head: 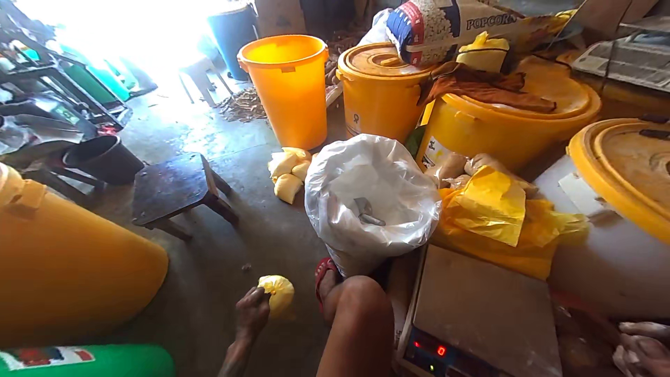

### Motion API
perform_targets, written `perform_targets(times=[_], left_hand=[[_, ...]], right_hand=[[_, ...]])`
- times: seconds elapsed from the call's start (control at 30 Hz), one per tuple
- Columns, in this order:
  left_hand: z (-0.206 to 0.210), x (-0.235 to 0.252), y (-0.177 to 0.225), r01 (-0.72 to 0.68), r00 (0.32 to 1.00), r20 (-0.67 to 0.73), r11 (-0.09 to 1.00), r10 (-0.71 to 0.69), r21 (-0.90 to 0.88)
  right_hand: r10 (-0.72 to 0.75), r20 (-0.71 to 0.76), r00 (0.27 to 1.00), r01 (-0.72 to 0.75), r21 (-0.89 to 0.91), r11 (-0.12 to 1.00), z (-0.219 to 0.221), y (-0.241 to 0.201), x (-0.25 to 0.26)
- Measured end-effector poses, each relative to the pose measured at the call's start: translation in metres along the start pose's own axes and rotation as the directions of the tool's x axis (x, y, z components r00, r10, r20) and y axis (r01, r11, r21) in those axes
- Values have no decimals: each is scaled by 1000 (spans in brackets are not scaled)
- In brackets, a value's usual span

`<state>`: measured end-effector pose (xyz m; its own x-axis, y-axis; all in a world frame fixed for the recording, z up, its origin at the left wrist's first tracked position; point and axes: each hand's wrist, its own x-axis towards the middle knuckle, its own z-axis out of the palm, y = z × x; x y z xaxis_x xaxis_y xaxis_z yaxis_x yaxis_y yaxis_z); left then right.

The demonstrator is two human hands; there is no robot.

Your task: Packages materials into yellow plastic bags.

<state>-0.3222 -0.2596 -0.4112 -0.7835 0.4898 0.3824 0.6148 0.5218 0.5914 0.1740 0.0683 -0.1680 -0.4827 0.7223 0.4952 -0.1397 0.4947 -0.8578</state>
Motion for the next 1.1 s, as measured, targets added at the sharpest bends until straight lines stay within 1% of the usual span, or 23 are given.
perform_targets(times=[0.07,0.1,0.17,0.23,0.33,0.37,0.4,0.47,0.53,0.57,0.63,0.67,0.73,0.8,0.87,0.9,0.93,0.97,1.03,1.1], left_hand=[[37,11,-18,78,990,108,993,-87,83],[50,20,-24,114,975,175,983,-138,143],[67,39,-29,178,926,285,952,-248,250],[77,57,-27,192,887,343,922,-309,336],[84,83,-15,171,826,436,896,-357,410],[84,95,-9,159,824,455,908,-338,387],[81,109,3,145,839,456,929,-298,340],[63,137,36,81,907,389,974,-160,211],[37,165,82,-14,974,227,999,4,43],[22,177,110,-57,989,132,998,61,-30],[-7,192,171,-134,991,-29,973,131,-187],[-21,194,208,-185,982,-87,944,167,-274],[-42,186,290,-337,941,-146,828,304,-447],[-50,162,369,-461,870,-115,709,479,-534],[-41,130,429,-497,797,4,659,604,-565],[-28,116,449,-498,757,70,644,649,-581],[-8,104,461,-488,723,132,637,678,-596],[14,93,465,-475,698,187,642,691,-601],[55,77,456,-435,663,327,702,673,-564],[82,70,442,-402,642,461,780,613,-479]], right_hand=[[34,-11,999,-34,-15,999,-4,5,-1],[47,-24,999,-48,-34,998,-5,8,-1],[72,-59,996,-76,-68,995,-6,11,-5],[75,-105,992,-88,-118,989,-4,13,-7],[31,-203,979,-64,-157,986,-1,24,-10],[21,-225,974,-56,-150,987,-1,28,-9],[22,-236,971,-57,-142,988,-1,30,-9],[28,-251,968,-58,-112,992,-2,31,-10],[18,-273,962,-47,-101,994,-4,32,-10],[6,-278,961,-40,-118,992,-6,33,-8],[12,-253,967,-67,-208,976,-9,37,2],[42,-219,975,-104,-282,954,-10,39,11],[183,-133,974,-222,-406,886,-11,43,32],[308,-113,945,-325,-464,824,-7,57,53],[377,-160,912,-407,-473,782,2,84,69],[409,-190,892,-449,-456,768,7,97,74],[447,-209,870,-492,-445,748,14,109,79],[498,-208,842,-535,-441,721,22,117,82],[580,-184,793,-597,-427,680,37,127,90],[556,-202,806,-581,-443,683,44,135,102]])
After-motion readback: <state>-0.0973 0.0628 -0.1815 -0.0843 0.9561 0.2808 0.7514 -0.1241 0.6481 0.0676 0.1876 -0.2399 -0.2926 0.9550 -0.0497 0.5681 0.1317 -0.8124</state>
